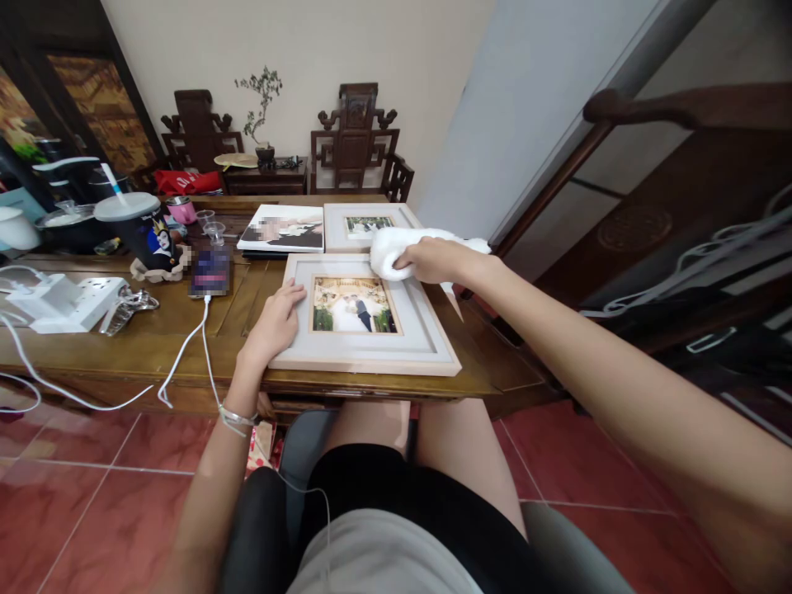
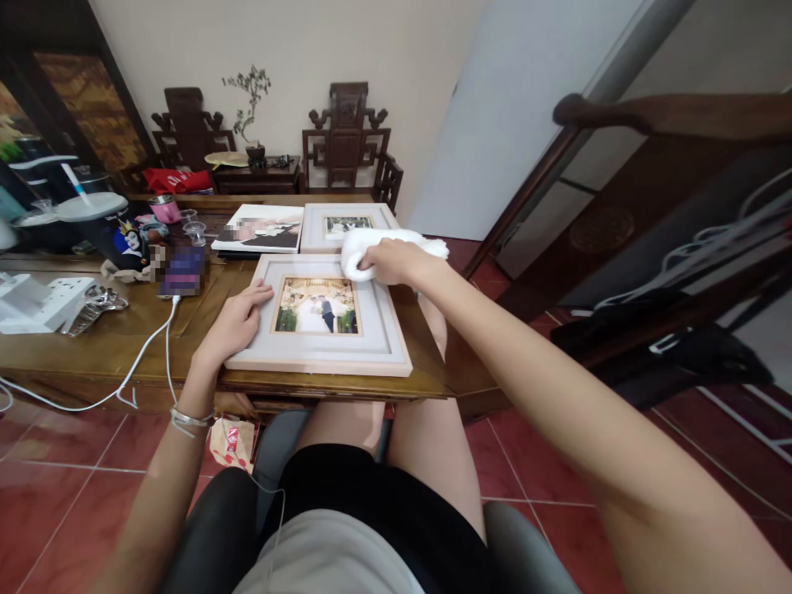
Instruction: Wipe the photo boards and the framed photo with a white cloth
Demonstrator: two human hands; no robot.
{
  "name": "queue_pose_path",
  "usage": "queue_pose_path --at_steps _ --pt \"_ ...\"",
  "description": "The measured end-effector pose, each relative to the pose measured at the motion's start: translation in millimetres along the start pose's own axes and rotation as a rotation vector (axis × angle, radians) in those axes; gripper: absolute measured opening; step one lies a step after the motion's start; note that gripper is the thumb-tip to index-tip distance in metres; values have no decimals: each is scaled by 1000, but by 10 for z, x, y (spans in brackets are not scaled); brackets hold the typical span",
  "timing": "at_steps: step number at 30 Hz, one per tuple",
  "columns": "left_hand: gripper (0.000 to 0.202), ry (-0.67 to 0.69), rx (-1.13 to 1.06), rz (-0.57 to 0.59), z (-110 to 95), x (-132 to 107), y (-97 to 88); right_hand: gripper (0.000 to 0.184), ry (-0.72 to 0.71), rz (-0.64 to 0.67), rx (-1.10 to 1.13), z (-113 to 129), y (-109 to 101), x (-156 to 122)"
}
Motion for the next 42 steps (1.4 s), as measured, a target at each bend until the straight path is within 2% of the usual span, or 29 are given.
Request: queue_pose_path --at_steps 3,6,11,14,17,22,25,29,32,36,40,42 --pt "48 -4 5 -3 2 2 4 51 -96 -16 7 23 35 -174" --pt "49 -10 3 3 -5 4 6 55 -171 20 67 135 26 -467" --pt "50 -6 19 24 -10 7 3 56 -204 96 145 347 -69 -1081" --pt "49 16 32 55 -20 6 -3 53 -184 83 169 394 -85 -1259" --pt "48 21 52 74 -30 6 -17 52 -111 35 189 304 -54 -1148" --pt "47 34 66 81 -31 10 -27 52 -100 16 208 88 10 -594" --pt "47 44 54 62 -18 11 -26 53 -31 -76 171 -1 23 -323" --pt "47 35 41 25 -8 16 -26 56 -37 -144 128 33 80 -272" --pt "49 18 32 25 -15 22 -21 58 -99 -100 124 147 107 -480" --pt "49 0 22 23 -31 19 -19 60 -204 -1 182 355 33 -965" --pt "48 -5 29 11 -39 10 -9 60 -232 78 227 528 -53 -1447" --pt "49 -11 36 10 -38 9 -3 59 -228 74 247 602 -64 -1620"
Point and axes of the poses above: each hand's wrist, its own x-axis towards the middle knuckle, its own y-axis out of the palm, z = x × y, the point moved 4 cm from there along x, towards the middle knuckle, and after that the axes turned 4 degrees about x, right-handed, at the moved point
